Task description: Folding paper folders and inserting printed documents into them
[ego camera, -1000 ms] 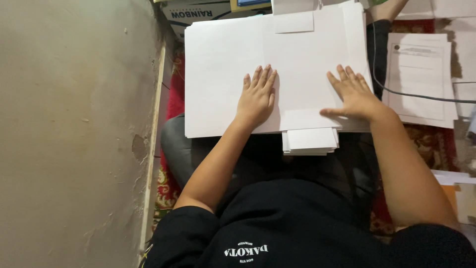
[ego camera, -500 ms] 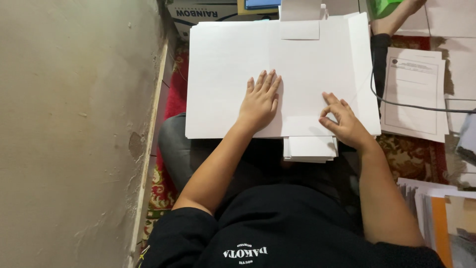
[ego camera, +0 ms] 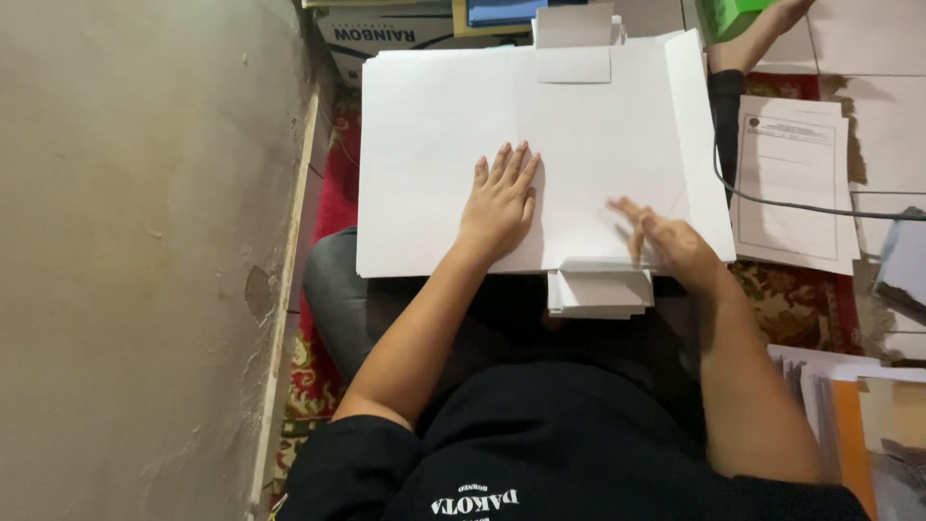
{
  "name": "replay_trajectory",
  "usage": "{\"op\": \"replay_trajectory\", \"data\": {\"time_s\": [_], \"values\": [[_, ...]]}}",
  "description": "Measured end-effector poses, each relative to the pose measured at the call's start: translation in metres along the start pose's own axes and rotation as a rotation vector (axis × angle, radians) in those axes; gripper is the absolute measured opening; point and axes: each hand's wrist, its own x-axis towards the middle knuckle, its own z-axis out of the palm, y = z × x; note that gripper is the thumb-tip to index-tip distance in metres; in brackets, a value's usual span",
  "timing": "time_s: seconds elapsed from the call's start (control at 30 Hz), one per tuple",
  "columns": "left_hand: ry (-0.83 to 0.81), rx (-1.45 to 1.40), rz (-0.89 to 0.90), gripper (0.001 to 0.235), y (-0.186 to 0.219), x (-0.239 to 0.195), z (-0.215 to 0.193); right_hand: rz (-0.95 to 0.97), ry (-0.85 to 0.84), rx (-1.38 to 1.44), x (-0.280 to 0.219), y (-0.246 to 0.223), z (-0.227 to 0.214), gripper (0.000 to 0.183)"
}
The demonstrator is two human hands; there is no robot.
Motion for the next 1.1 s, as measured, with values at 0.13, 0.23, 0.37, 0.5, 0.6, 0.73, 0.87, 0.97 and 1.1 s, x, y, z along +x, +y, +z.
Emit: {"op": "replay_trajectory", "data": {"time_s": [0.13,0.23,0.37,0.5,0.6,0.73,0.87,0.97,1.1], "values": [[-0.009,0.001,-0.003,0.059,0.002,-0.002,-0.002,0.030,-0.214,-0.103,0.008,0.008,0.003,0.050],[0.007,0.021,0.020,0.059,0.003,-0.003,0.000,0.033,-0.412,-0.343,0.024,-0.008,0.027,0.046],[0.046,0.033,0.031,0.059,0.000,-0.002,0.001,-0.035,-0.292,-0.101,0.041,-0.003,0.072,0.034],[0.090,0.014,0.033,0.058,-0.002,-0.002,0.008,-0.117,0.255,-0.292,0.038,0.048,0.058,0.029],[0.165,0.005,0.042,0.058,-0.005,0.000,0.015,-0.180,0.258,-0.954,0.050,0.068,0.088,0.078],[0.252,-0.001,0.014,0.058,-0.006,0.008,0.024,-0.166,0.227,-1.000,0.060,0.052,0.104,0.081],[0.337,0.029,-0.068,0.061,-0.019,0.004,0.041,-0.062,0.320,-0.918,0.054,0.069,0.084,0.082],[0.363,0.053,-0.077,0.062,-0.017,0.006,0.042,0.053,0.357,-1.008,0.055,0.062,0.091,0.087],[0.338,0.029,-0.074,0.063,-0.010,0.003,0.033,-0.072,0.241,-1.054,0.054,0.038,0.125,0.086]]}}
